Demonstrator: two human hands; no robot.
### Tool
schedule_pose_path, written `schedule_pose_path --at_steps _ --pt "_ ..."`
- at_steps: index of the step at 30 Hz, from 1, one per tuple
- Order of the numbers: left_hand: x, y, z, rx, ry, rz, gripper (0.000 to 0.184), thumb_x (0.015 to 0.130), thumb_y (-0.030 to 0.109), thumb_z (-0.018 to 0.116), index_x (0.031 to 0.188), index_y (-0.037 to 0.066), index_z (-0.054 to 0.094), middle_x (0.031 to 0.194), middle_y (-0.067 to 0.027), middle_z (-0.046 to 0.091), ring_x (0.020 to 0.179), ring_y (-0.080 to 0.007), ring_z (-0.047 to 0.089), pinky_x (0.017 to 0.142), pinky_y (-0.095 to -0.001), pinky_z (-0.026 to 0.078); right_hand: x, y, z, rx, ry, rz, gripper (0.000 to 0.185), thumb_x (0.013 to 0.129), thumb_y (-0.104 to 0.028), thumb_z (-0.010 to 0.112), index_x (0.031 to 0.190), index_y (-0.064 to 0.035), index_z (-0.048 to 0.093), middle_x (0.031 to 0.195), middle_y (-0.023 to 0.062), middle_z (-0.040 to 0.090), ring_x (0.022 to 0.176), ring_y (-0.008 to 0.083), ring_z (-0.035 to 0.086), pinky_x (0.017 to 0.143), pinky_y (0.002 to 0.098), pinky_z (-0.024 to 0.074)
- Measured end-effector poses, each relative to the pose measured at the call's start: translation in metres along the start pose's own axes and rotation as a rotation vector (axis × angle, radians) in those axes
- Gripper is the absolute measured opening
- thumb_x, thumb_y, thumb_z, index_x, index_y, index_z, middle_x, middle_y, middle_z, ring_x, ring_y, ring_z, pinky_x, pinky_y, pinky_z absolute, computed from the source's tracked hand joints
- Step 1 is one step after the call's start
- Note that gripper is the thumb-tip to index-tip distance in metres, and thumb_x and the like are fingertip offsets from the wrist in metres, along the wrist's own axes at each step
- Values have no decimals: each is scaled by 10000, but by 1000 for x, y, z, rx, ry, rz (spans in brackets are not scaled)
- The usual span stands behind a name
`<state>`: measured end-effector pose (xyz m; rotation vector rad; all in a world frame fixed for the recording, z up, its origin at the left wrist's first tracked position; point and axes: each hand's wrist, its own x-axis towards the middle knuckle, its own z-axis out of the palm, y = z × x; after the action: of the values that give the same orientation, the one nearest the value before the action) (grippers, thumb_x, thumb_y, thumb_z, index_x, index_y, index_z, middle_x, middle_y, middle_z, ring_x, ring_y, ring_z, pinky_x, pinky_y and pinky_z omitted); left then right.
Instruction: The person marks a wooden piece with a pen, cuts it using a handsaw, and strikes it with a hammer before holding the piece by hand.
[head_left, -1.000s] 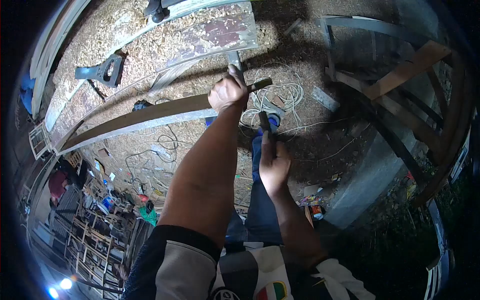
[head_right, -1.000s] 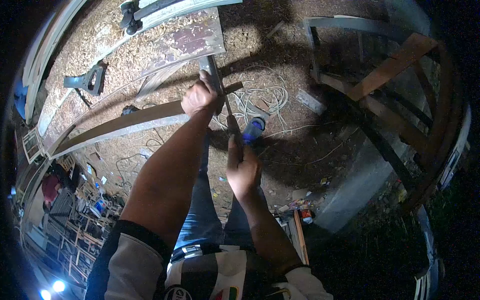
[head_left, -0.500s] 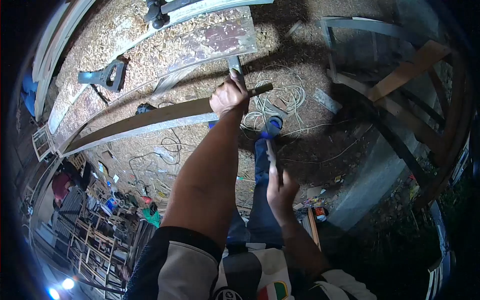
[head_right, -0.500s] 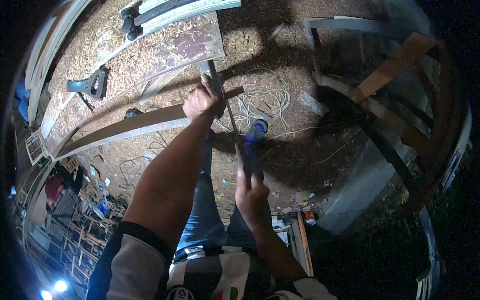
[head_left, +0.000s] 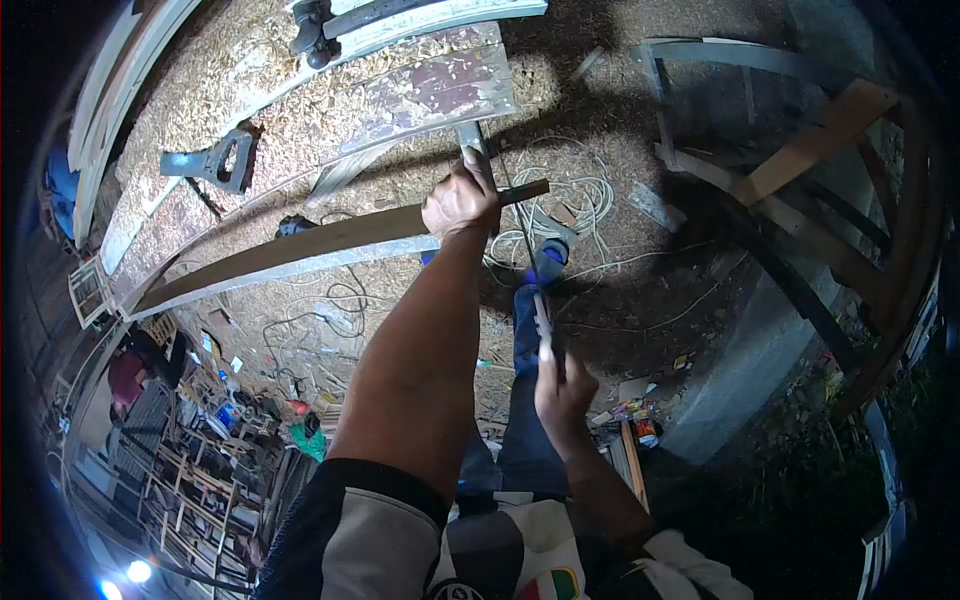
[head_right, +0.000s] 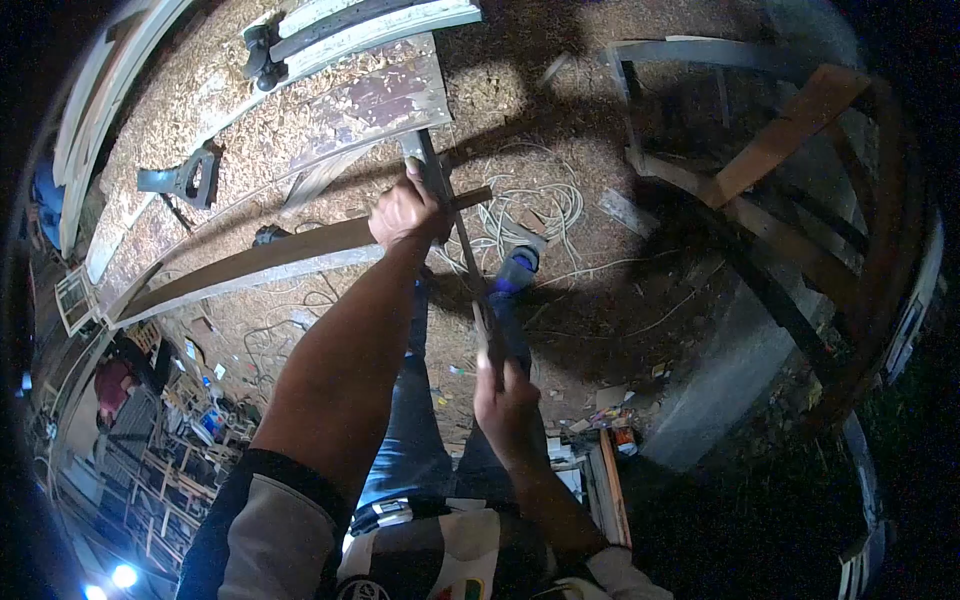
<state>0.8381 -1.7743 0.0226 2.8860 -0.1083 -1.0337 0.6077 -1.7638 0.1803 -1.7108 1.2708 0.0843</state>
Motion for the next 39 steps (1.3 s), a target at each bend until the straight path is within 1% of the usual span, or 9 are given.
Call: schedule_pose_path --at_steps 4,7,11,18,22,27,30,33,39 --pt "-1 -1 4 -5 -7 -17 660 1024 548 215 1061 130 725 955 -242 721 924 -440 696 829 -554 530 23 -4 0 5 -82 98 212 978 -137 610 1083 28 693 763 145 698 628 168 651 574 318 477" --pt "-3 4 -1 -8 19 -41 663 1021 552 224 1071 118 723 960 -247 720 928 -450 694 838 -558 529 41 10 15 -99 -219 156 288 1026 -124 517 1258 4 630 1092 194 723 921 264 735 736 330 552" --pt "0 -2 0 0 -6 -36 664 1022 547 226 1083 103 715 968 -253 718 944 -451 693 845 -550 533 10 6 0 114 -6 -79 349 1022 -113 540 1357 -37 597 1136 204 701 942 278 718 772 362 539" --pt "-2 -3 2 97 -54 31 633 1027 539 225 1096 108 683 929 -235 725 917 -442 702 842 -545 537 25 35 21 182 63 1 155 969 -135 657 1025 -1 715 761 167 682 629 214 663 556 334 478" --pt "-2 0 2 -7 -2 -13 603 1032 533 211 1079 145 671 930 -248 720 898 -455 695 819 -560 533 34 14 37 29 104 -129 175 975 -142 641 1055 1 701 757 163 671 635 235 663 558 347 472" --pt "0 0 0 -10 -35 -9 572 1034 526 225 1127 150 646 934 -237 722 893 -443 697 802 -559 531 11 -7 12 17 9 -34 206 990 -149 610 1119 -3 678 781 181 665 673 282 680 592 367 490" --pt "-2 0 0 -2 -11 0 549 1033 514 251 1124 143 646 926 -239 720 890 -422 704 795 -536 538 9 2 21 86 62 -29 169 1010 -150 581 980 -13 676 664 7 546 603 88 492 542 299 388" --pt "0 -4 4 5 -10 22 569 1029 521 260 1124 116 649 942 -234 721 892 -416 706 802 -529 539 15 -3 19 119 24 -34 182 1004 -130 585 1089 3 675 716 129 640 642 180 638 576 337 467" --pt "-3 -6 0 -26 -46 15 683 1024 585 229 1125 80 678 1057 -247 708 1017 -421 684 884 -525 522 9 3 21 12 99 7 272 1002 -245 631 913 8 678 636 116 607 552 159 566 522 352 413"
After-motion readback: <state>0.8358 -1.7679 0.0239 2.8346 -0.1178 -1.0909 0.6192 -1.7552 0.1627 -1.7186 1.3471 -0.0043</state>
